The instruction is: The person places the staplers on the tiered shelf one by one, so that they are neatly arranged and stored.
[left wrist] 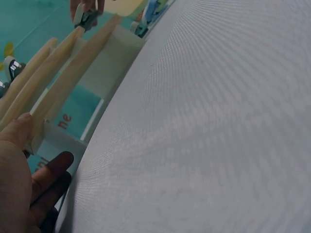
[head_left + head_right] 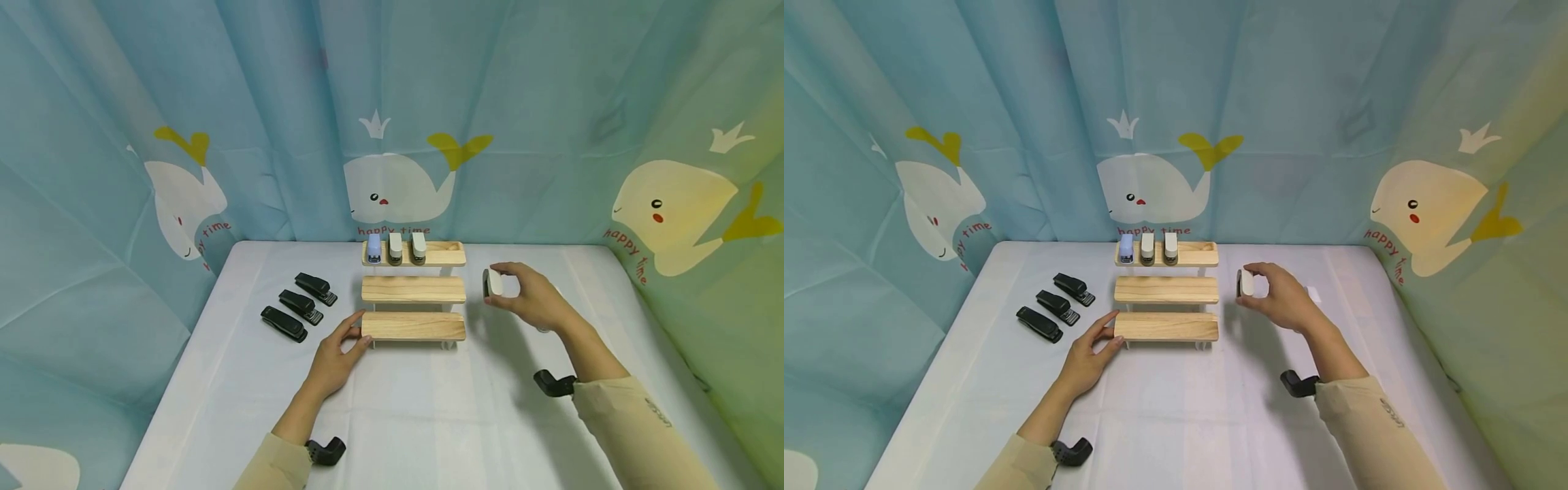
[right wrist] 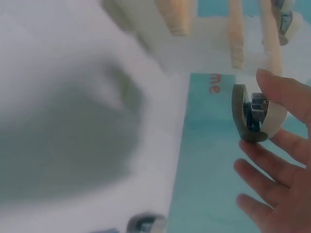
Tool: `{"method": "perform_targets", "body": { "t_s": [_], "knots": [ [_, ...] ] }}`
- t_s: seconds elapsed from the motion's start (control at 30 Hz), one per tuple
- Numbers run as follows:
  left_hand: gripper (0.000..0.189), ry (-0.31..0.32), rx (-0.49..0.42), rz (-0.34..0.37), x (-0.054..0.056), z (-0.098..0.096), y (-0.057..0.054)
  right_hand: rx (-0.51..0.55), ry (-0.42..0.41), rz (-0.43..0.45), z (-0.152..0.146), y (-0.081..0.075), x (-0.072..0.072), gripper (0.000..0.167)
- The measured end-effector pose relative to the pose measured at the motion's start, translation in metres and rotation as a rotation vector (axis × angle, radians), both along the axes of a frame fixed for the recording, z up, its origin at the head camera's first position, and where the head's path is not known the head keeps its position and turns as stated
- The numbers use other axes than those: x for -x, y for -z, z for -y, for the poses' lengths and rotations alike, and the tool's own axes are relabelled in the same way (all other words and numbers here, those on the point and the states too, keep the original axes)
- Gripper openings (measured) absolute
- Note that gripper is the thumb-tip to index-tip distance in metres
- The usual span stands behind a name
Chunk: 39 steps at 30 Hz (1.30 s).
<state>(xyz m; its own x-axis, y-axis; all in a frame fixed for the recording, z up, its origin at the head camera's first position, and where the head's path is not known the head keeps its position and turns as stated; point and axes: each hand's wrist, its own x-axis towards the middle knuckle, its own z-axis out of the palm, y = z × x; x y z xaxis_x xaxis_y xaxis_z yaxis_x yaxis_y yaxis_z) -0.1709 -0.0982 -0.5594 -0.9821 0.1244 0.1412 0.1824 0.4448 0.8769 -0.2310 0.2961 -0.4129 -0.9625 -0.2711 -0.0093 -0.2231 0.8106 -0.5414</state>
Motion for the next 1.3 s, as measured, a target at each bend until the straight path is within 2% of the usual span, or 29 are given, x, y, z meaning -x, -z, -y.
{"method": "perform_targets", "body": {
  "t_s": [0.33, 0.9, 1.3],
  "knots": [
    [0.060, 0.002, -0.008, 0.002, -0.001, 0.000, 0.000, 0.033, -0.007, -0.041, 0.010, -0.014, 0.000, 0.077],
    [0.059, 0.001, -0.006, 0.004, -0.001, 0.000, -0.002, 0.072, -0.023, -0.058, 0.026, -0.031, 0.002, 0.077],
    [0.058, 0.003, -0.009, 0.010, -0.001, 0.001, -0.001, 0.086, -0.035, -0.071, 0.032, -0.034, 0.005, 0.075]
  ]
}}
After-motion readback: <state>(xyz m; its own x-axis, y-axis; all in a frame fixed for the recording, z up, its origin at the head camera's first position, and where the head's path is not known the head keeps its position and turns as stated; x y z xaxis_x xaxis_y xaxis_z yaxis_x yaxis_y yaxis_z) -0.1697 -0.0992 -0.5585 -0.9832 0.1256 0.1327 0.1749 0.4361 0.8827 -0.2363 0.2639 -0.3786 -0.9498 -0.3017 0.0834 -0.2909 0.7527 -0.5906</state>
